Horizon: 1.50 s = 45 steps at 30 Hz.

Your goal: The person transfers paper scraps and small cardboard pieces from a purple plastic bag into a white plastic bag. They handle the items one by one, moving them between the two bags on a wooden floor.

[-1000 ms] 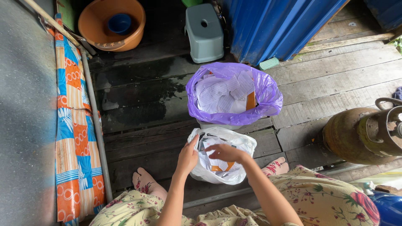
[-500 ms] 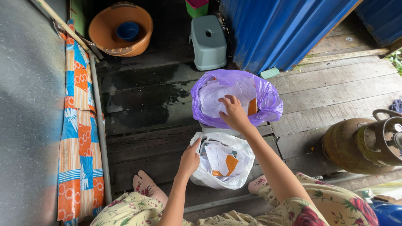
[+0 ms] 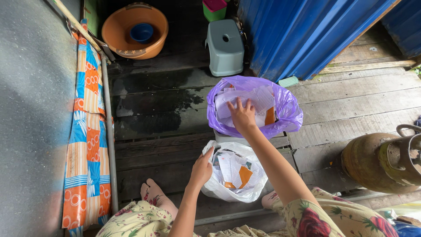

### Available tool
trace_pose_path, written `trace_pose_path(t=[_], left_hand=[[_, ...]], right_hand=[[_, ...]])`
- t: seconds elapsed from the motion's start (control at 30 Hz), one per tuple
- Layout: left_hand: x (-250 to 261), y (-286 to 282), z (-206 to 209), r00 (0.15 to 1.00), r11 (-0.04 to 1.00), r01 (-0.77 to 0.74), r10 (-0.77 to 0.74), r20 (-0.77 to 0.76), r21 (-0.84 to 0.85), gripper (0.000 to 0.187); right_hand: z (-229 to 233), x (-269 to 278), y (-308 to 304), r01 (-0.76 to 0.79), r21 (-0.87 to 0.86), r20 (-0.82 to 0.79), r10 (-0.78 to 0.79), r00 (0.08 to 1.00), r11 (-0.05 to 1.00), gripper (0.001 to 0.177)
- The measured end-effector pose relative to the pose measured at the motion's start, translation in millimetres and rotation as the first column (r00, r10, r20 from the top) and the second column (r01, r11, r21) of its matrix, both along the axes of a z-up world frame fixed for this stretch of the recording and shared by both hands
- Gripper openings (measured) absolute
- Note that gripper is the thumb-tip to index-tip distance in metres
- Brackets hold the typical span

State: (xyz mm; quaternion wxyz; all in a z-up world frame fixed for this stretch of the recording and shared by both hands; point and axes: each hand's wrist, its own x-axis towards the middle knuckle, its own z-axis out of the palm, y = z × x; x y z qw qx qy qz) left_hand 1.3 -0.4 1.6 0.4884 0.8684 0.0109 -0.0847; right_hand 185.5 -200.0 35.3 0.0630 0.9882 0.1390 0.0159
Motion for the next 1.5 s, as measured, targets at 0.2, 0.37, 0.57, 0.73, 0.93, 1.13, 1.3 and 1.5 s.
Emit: trace_pose_path(t=[0.2, 0.37, 0.57, 0.73, 0.93, 1.13, 1.3, 1.5], left_hand=[[-1, 0, 4, 1.0, 1.0, -0.005, 0.005, -0.009, -0.008, 0.064], [-2, -1, 5, 1.0, 1.0, 0.014, -0.014, -0.014, 0.013, 0.064], [-1, -2, 8, 0.996, 1.0, 0.015, -0.013, -0.085, 0.026, 0.065], [-3, -2, 8, 0.998, 1.0, 0.012, -0.01, -0.066, 0.025, 0.065], [-2, -2, 3, 0.999, 0.999, 0.016, -0.015, -0.042, 0.028, 0.065], [-2, -2, 1, 0.999, 0.999, 0.028, -0.028, -0.021, 0.031, 0.066], [-2, -4, 5, 0.999, 0.999, 0.03, -0.028, -0.042, 0.03, 0.066], [-4, -2, 11, 0.999, 1.0, 0.018, -0.018, -0.029, 0.016, 0.064]], right_hand=[[3, 3, -2, 0.028, 0.077, 0.058, -0.032, 0.998, 0.997, 0.062], [15, -1, -8, 0.013, 0.286, 0.017, -0.018, 1.0, 0.958, 0.048], [28, -17, -25, 0.145, 0.557, -0.177, -0.054, 0.983, 0.818, 0.035], [29, -35, -39, 0.39, 0.883, -0.406, 0.009, 0.914, 0.261, 0.03], [47, -81, -61, 0.431, 0.848, -0.421, 0.101, 0.901, -0.309, 0.032], [45, -106, -78, 0.419, 0.841, -0.403, 0.119, 0.907, -0.343, 0.028], [36, -93, -73, 0.262, 0.935, -0.289, -0.086, 0.953, -0.239, 0.019], [62, -88, -60, 0.09, 0.888, 0.111, -0.401, 0.909, 0.45, 0.018]])
